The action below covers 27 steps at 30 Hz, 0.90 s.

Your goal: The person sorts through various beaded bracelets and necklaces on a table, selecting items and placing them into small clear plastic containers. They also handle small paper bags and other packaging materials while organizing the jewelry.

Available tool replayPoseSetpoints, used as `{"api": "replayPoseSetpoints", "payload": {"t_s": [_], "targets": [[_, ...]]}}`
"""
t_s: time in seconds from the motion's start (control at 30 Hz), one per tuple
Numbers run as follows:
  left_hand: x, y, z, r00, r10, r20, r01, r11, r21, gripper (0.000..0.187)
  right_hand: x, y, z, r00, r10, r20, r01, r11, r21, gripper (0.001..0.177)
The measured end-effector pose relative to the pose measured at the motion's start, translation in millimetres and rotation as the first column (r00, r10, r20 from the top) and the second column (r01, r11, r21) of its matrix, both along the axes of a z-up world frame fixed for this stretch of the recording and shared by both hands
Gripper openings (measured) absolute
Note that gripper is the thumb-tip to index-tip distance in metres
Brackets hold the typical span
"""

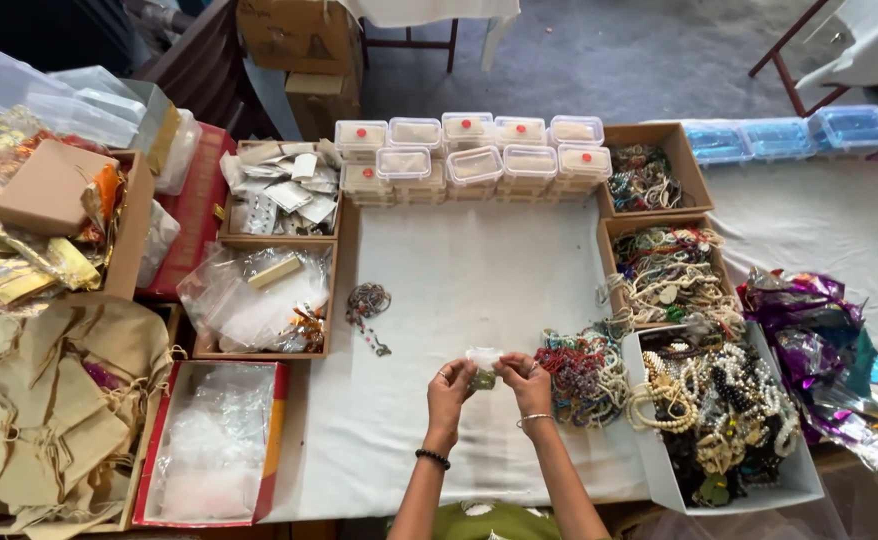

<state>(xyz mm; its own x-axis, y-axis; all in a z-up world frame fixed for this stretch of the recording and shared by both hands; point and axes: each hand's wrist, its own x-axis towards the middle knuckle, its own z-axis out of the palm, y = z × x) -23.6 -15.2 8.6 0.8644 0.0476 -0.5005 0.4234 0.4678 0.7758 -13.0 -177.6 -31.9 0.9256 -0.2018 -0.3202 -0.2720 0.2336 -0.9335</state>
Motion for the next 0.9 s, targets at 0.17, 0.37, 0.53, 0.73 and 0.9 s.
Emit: {"api": "replayPoseSetpoints", "payload": {"t_s": [0.17,0.37,0.53,0.73,0.9], "targets": [[-8,4,5,0.998,0.050,0.043,-0.052,0.998,0.043,0.026,3,-4,9,0.996,0.094,-0.005,-0.094,0.994,-0.052,0.026],[-12,16,26,0.973,0.121,0.194,-0.168,0.954,0.247,0.026,6,4,30,0.977,0.211,-0.022,-0.212,0.967,-0.141,0.030],[-17,29,33,0.970,0.100,0.223,-0.186,0.896,0.404,0.015,15,16,35,0.972,0.233,-0.029,-0.232,0.940,-0.249,0.026],[-18,44,41,0.933,0.071,0.353,-0.273,0.779,0.565,0.014,27,31,46,0.950,0.311,-0.039,-0.295,0.846,-0.445,0.021],[-14,47,43,0.918,-0.014,0.395,-0.319,0.566,0.760,0.014,25,38,32,0.921,0.373,0.109,-0.234,0.757,-0.611,0.017]]}}
